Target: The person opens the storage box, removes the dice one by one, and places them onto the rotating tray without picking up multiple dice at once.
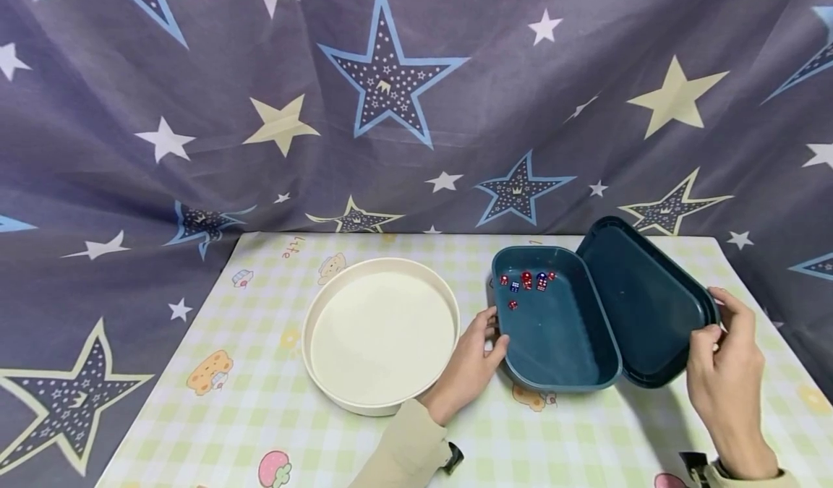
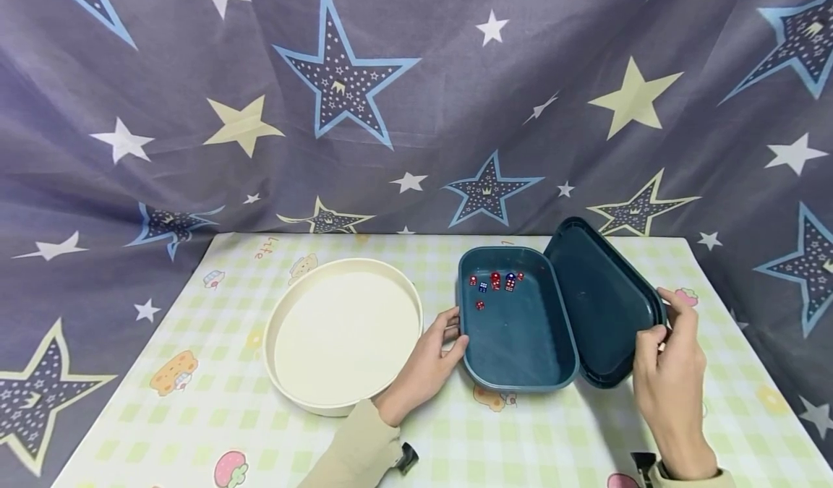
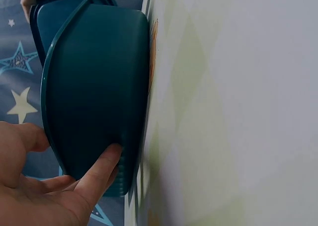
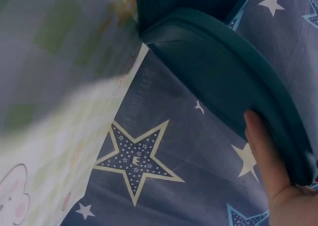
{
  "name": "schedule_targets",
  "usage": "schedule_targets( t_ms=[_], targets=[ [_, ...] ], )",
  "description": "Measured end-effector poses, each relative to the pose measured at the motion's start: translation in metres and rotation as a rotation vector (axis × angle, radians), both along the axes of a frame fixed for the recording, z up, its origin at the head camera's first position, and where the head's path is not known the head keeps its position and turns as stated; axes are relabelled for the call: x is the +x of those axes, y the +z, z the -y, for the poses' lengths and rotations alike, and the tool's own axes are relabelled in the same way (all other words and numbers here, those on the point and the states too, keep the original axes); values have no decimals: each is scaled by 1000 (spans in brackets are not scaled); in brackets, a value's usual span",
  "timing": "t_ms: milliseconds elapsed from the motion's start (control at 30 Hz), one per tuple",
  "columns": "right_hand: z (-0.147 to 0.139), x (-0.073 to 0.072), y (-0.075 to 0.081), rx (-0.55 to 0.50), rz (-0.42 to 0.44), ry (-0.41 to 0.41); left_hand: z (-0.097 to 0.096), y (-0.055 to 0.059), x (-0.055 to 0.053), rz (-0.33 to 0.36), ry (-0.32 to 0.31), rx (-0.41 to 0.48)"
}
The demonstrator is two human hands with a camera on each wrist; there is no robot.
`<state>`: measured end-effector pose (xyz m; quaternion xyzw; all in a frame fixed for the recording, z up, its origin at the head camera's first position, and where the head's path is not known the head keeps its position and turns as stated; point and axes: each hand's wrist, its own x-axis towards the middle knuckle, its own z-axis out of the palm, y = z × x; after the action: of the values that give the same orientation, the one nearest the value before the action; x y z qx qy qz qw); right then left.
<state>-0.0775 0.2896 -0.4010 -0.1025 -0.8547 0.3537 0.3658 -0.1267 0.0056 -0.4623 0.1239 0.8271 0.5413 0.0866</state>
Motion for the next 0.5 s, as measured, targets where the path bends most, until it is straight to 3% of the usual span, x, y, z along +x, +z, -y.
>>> schedule_targets(
  t_ms=[267,500],
  targets=[
    [-10,-1,-3,30,-25,-30,0,1,0,9,-5,-1],
    [-22,-3,-7,76,108,-14,-1,2,0,18,2,1]
  ],
)
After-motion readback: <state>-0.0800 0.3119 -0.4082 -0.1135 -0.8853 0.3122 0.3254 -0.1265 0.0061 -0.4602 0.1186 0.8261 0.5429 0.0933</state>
